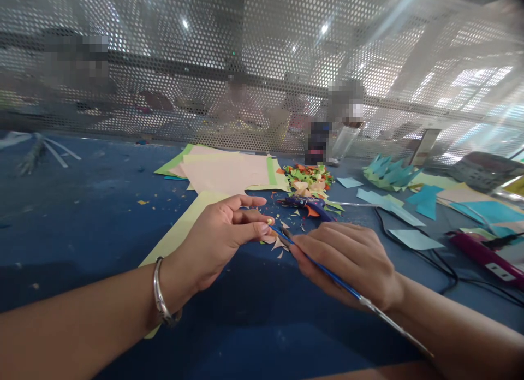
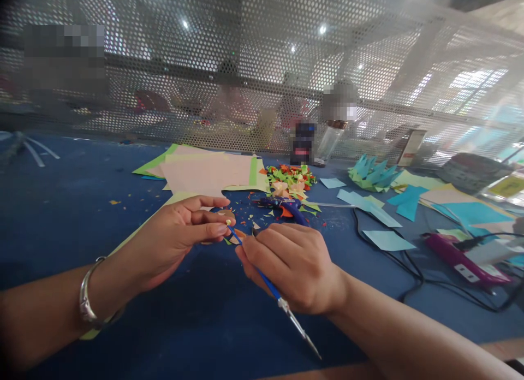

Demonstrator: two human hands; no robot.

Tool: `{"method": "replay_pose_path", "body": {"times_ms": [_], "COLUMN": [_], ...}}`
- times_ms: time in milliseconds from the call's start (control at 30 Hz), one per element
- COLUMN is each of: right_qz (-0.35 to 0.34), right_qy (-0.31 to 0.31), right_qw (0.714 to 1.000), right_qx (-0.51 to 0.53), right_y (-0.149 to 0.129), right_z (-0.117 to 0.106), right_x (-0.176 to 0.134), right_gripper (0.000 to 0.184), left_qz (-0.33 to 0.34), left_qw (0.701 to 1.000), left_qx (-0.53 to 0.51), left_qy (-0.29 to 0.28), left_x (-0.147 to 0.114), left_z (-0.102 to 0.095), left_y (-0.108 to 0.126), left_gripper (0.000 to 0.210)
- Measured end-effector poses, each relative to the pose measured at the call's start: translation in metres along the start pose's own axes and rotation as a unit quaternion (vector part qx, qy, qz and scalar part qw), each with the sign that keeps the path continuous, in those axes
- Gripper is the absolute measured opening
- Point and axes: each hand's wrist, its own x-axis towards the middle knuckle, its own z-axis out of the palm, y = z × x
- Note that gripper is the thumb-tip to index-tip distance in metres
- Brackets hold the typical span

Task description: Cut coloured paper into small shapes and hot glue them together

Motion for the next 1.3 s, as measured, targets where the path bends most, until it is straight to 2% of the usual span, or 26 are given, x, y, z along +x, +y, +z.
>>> {"method": "replay_pose_path", "body": {"times_ms": [467, 900, 1100, 1300], "right_qz": [0.001, -0.005, -0.010, -0.021], "right_qy": [-0.013, -0.025, -0.044, -0.038], "right_qw": [1.000, 1.000, 0.999, 0.999], "right_qx": [-0.024, 0.005, 0.002, -0.005], "right_y": [-0.0005, 0.0004, -0.0009, -0.0018], "right_z": [-0.0005, 0.0008, -0.0002, -0.0014], "right_x": [0.0000, -0.0047, -0.0058, -0.0050], "right_gripper": [0.011, 0.015, 0.017, 0.017], "left_qz": [-0.055, -0.087, -0.107, -0.112], "left_qw": [0.998, 0.996, 0.994, 0.993], "left_qx": [-0.029, -0.018, -0.022, -0.026], "left_qy": [0.004, -0.012, 0.000, 0.003], "left_x": [-0.0011, -0.0003, -0.0012, -0.0019], "left_z": [0.0040, 0.0026, 0.0033, 0.0019], "left_y": [0.0021, 0.0023, 0.0037, 0.0041], "left_gripper": [0.052, 0.041, 0.037, 0.034]}}
